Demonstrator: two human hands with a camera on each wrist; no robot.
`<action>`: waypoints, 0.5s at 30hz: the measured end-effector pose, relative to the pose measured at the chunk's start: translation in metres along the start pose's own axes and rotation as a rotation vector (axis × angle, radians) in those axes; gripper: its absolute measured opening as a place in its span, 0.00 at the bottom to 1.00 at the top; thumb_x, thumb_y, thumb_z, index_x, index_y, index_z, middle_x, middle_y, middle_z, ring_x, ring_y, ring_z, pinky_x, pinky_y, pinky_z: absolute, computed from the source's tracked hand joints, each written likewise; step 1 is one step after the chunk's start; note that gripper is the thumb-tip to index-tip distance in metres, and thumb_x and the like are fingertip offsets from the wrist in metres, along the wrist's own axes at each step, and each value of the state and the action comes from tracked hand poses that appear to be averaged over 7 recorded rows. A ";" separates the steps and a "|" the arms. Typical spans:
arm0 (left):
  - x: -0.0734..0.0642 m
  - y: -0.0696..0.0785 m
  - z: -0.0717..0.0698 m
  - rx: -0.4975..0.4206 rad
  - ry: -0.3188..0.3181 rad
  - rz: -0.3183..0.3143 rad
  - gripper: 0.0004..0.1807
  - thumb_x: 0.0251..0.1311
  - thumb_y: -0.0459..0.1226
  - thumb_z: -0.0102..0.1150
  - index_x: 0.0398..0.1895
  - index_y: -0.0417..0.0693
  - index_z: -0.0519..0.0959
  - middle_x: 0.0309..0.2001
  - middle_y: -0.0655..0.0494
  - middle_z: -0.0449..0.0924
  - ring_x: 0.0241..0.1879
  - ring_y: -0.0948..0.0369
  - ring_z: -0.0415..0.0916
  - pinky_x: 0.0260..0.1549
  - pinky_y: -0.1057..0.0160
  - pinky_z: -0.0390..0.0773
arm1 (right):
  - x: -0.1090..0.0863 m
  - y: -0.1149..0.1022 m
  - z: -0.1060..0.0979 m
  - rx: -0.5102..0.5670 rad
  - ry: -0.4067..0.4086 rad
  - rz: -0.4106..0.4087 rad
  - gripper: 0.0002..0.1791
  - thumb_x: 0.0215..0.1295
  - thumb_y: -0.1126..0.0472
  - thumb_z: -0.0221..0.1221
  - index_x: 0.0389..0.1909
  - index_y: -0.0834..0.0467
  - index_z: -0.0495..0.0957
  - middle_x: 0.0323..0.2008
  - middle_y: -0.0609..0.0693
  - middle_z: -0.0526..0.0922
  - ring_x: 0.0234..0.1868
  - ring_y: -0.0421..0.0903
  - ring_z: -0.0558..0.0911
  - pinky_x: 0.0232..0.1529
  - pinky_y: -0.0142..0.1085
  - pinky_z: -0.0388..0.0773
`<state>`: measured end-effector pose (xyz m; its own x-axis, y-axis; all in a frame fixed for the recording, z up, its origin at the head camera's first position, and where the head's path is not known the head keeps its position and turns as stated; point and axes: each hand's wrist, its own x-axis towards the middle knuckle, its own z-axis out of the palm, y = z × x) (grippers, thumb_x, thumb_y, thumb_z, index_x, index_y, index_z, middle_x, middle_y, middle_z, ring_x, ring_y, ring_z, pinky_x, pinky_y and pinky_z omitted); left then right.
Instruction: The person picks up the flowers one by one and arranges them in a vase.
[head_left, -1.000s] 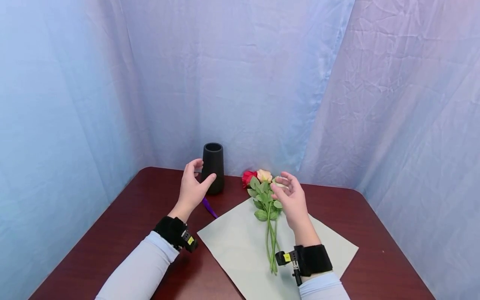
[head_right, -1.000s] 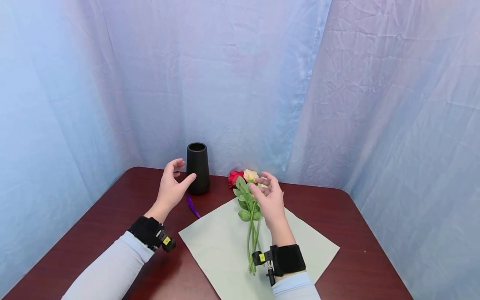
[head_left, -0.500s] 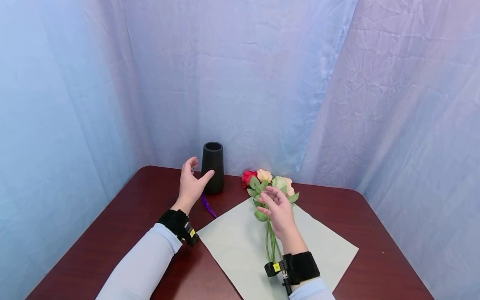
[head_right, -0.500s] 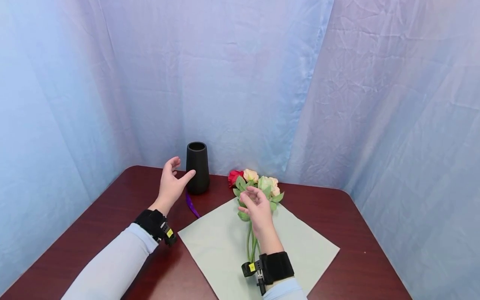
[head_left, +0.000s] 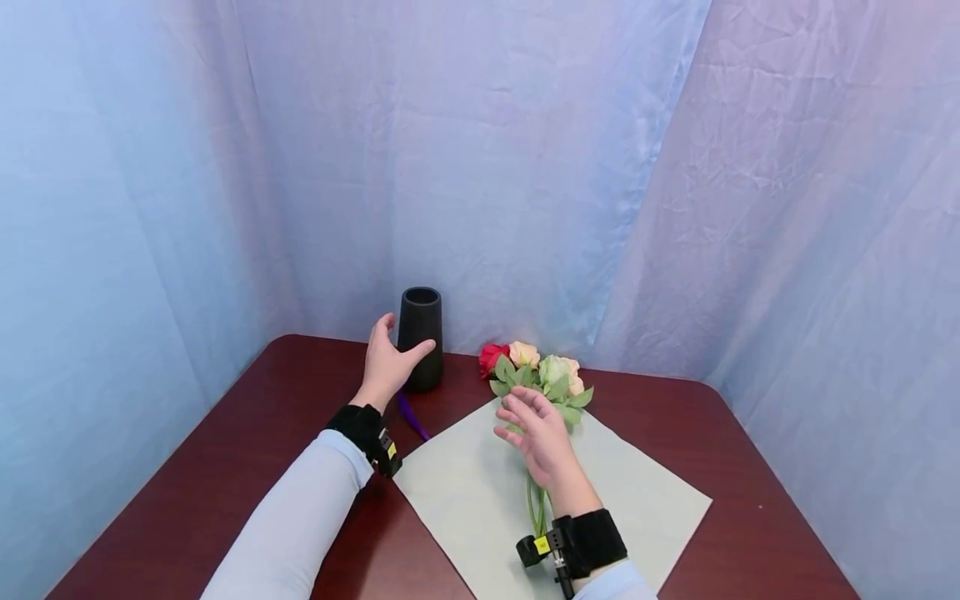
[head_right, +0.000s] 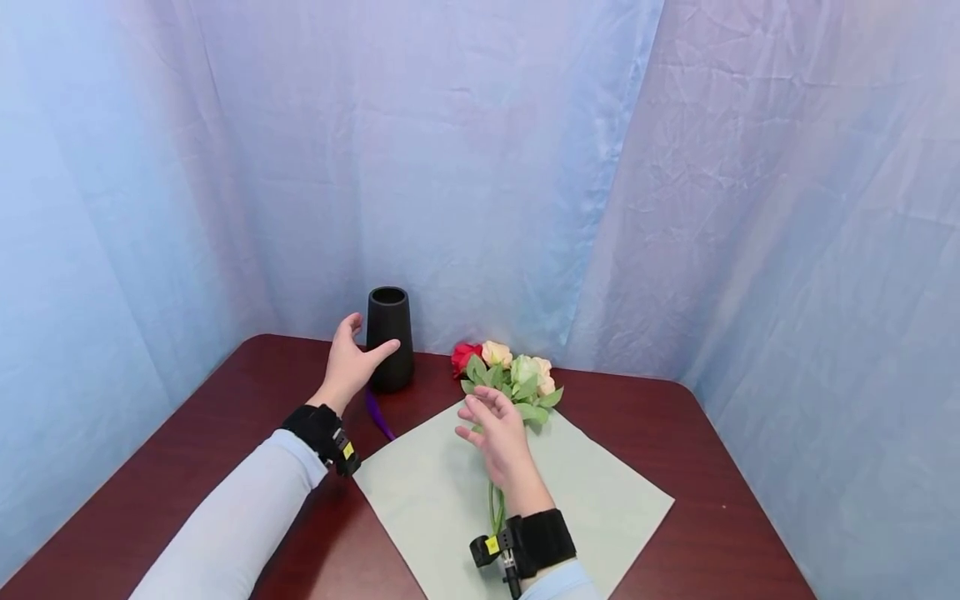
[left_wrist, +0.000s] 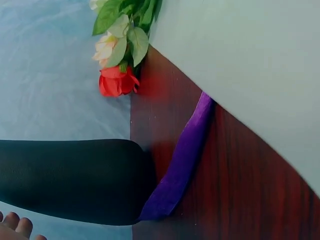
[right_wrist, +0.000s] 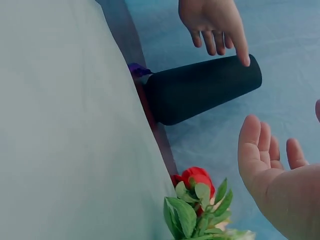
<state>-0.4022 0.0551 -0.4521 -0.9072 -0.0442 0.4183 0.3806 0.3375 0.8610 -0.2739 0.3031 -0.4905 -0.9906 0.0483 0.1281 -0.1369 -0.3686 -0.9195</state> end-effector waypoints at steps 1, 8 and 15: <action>0.001 0.001 0.000 0.003 -0.002 -0.010 0.53 0.59 0.52 0.72 0.80 0.45 0.53 0.77 0.46 0.55 0.75 0.49 0.53 0.70 0.45 0.61 | -0.001 0.000 0.001 0.000 -0.004 0.003 0.20 0.73 0.58 0.62 0.60 0.62 0.70 0.53 0.57 0.77 0.53 0.54 0.81 0.53 0.49 0.81; 0.010 0.012 0.004 0.025 -0.028 -0.060 0.53 0.59 0.53 0.72 0.80 0.46 0.52 0.77 0.45 0.55 0.76 0.49 0.53 0.70 0.41 0.59 | 0.001 0.006 0.000 0.005 -0.039 0.059 0.23 0.75 0.59 0.59 0.63 0.65 0.66 0.54 0.56 0.77 0.58 0.58 0.79 0.58 0.53 0.78; 0.018 0.016 0.006 0.031 -0.015 -0.061 0.51 0.59 0.50 0.72 0.79 0.45 0.55 0.76 0.44 0.59 0.74 0.48 0.57 0.70 0.40 0.59 | 0.000 0.013 0.003 0.067 -0.041 0.071 0.23 0.77 0.59 0.57 0.64 0.66 0.65 0.56 0.58 0.76 0.64 0.61 0.75 0.59 0.55 0.76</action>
<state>-0.4133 0.0648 -0.4329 -0.9313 -0.0513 0.3607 0.3189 0.3637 0.8752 -0.2758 0.2956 -0.5010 -0.9967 -0.0181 0.0796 -0.0640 -0.4308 -0.9002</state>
